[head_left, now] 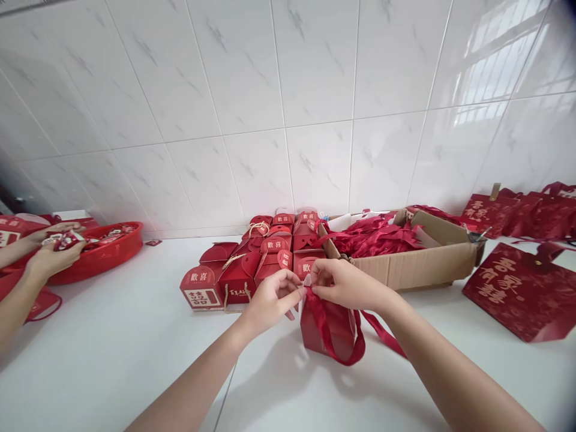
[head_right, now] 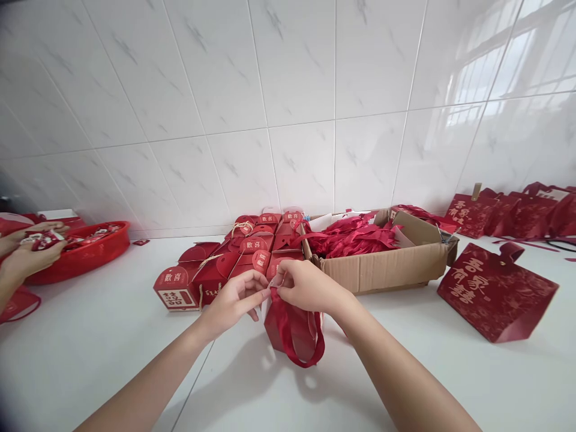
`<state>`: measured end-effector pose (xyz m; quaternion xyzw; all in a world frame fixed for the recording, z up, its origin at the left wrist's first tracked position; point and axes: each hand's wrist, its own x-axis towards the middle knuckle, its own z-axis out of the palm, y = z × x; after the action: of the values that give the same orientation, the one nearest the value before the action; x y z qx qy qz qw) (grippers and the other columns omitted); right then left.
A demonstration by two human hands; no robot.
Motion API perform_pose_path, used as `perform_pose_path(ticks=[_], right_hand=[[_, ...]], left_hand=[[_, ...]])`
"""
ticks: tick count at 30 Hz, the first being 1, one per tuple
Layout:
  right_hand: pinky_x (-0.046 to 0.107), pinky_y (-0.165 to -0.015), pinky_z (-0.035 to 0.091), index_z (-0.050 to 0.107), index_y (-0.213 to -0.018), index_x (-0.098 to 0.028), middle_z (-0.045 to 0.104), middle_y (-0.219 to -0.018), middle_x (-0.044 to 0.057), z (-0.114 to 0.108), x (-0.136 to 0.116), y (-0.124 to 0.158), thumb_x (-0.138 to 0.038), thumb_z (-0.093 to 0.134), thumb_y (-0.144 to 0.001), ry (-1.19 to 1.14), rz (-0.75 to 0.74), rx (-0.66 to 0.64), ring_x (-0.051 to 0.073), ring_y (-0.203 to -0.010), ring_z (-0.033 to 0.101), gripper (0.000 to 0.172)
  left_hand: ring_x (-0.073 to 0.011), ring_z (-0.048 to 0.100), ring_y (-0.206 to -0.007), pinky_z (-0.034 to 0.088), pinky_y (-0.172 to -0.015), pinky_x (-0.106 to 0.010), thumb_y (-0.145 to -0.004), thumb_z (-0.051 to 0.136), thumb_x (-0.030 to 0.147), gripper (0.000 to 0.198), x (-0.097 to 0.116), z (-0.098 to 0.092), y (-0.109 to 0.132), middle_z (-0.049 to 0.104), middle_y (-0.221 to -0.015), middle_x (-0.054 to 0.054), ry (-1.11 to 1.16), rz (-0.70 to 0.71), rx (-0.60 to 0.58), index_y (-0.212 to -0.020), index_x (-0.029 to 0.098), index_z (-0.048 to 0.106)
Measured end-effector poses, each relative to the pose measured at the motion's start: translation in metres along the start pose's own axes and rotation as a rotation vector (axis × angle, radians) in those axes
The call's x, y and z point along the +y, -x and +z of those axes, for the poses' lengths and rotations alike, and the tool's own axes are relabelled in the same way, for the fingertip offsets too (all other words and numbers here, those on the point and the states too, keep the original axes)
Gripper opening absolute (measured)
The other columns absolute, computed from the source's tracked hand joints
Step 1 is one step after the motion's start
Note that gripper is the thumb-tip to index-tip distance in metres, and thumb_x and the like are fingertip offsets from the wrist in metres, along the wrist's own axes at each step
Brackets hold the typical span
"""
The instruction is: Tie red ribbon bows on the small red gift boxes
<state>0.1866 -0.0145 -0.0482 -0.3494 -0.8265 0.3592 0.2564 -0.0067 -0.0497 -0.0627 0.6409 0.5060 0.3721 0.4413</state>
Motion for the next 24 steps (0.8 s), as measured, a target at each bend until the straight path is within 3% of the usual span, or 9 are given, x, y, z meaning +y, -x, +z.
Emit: perform_pose_path(ticks=[6, 12, 24], right_hand=[[0.026, -0.061, 0.045, 0.054, -0.085, -0.020, 0.064, -0.081, 0.002, 0.006, 0.004, -0.004, -0.022, 0.053, -0.081, -0.027, -0.015, 0.044, 0.015, -0.071, 0.059, 0.005], [0.028, -0.066, 0.047, 0.052, -0.082, -0.020, 0.063, -0.082, 0.001, 0.011, 0.008, -0.008, -0.020, 0.053, -0.081, -0.053, -0.033, 0.036, 0.015, -0.075, 0.060, 0.002], [0.028, -0.067, 0.047, 0.047, -0.080, -0.021, 0.061, -0.081, 0.000, 0.013, 0.005, -0.007, -0.022, 0.053, -0.082, -0.080, -0.077, 0.053, 0.015, -0.076, 0.060, 0.006]], left_hand=[[-0.0118, 0.053, -0.064, 0.051, -0.049, -0.022, -0.081, 0.060, 0.046, 0.032, -0.005, -0.002, -0.001, 0.052, -0.073, 0.000, -0.018, 0.003, -0.020, -0.091, 0.017, 0.052], [-0.0122, 0.055, -0.060, 0.047, -0.047, -0.020, -0.083, 0.053, 0.046, 0.029, -0.002, -0.002, -0.004, 0.050, -0.067, 0.001, 0.047, -0.035, -0.025, -0.078, 0.018, 0.050], [-0.0099, 0.048, -0.051, 0.045, -0.049, -0.022, -0.082, 0.054, 0.051, 0.034, -0.004, -0.002, -0.013, 0.046, -0.057, 0.005, -0.034, 0.001, -0.060, -0.075, 0.017, 0.050]])
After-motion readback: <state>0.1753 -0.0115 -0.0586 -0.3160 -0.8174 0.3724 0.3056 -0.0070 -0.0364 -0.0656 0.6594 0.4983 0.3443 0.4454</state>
